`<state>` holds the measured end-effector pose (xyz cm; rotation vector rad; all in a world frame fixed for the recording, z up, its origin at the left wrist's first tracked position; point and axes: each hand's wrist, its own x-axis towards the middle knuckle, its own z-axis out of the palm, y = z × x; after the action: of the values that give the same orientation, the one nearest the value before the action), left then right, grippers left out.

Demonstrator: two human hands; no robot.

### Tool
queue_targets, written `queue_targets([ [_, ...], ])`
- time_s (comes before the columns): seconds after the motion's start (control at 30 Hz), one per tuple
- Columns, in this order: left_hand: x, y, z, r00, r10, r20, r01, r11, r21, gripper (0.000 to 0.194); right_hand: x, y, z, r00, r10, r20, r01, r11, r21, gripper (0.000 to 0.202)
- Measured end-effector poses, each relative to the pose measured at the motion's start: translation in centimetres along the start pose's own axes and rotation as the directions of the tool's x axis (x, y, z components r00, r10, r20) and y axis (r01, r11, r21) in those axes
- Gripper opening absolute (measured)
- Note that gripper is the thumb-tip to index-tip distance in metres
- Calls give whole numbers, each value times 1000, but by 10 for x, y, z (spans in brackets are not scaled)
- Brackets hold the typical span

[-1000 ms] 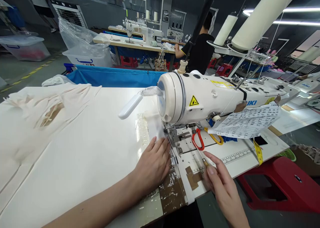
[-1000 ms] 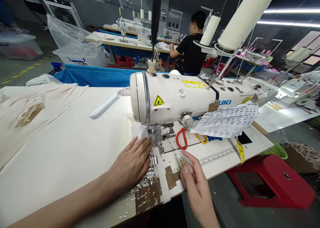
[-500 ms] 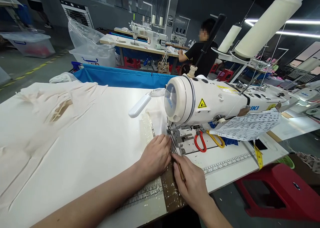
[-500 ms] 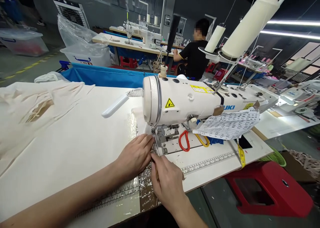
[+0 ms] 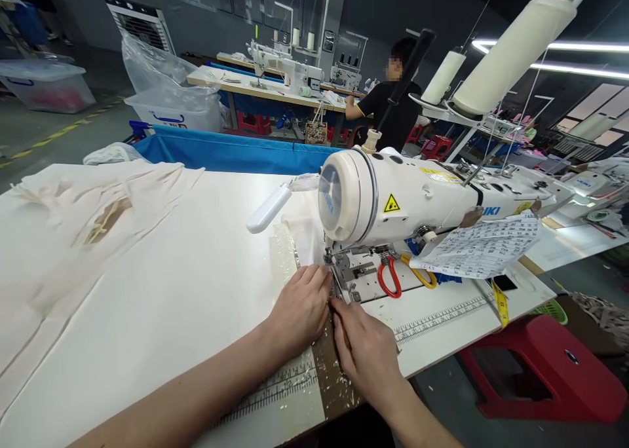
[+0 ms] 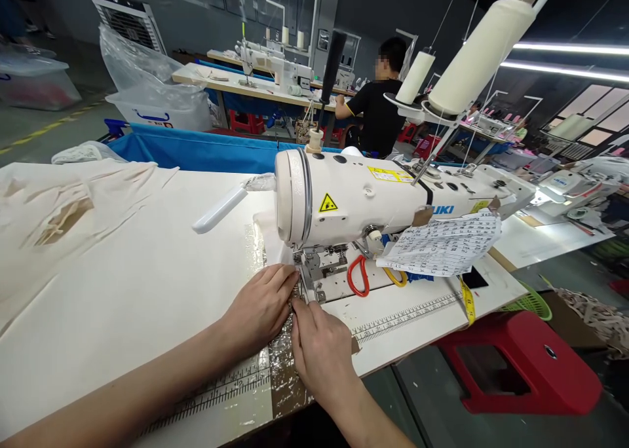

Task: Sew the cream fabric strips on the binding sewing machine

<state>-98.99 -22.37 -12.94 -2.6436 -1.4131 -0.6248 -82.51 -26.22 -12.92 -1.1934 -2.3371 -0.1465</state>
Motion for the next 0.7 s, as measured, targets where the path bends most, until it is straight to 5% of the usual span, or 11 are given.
queue_targets([
  [0.3,-1,-18,5,999,5,-41,-9,996,-90,39,10,-14,3,983,146,110,-114,961,-254,47],
  [0.5,1,-26,6,995,22,-96,-29,997,-73,38,6,-17,-2,981,146,131,-119,973,-196,46],
  [0.63,-3,-46,2,993,-18,-120,6,995,-103,37,-16,11,-21,998,41,38,-43,998,46,32],
  [0.7,-1,-64,0,987,-73,-141,53,989,-140,39,-25,39,-31,997,69,-24,-69,997,24,34],
])
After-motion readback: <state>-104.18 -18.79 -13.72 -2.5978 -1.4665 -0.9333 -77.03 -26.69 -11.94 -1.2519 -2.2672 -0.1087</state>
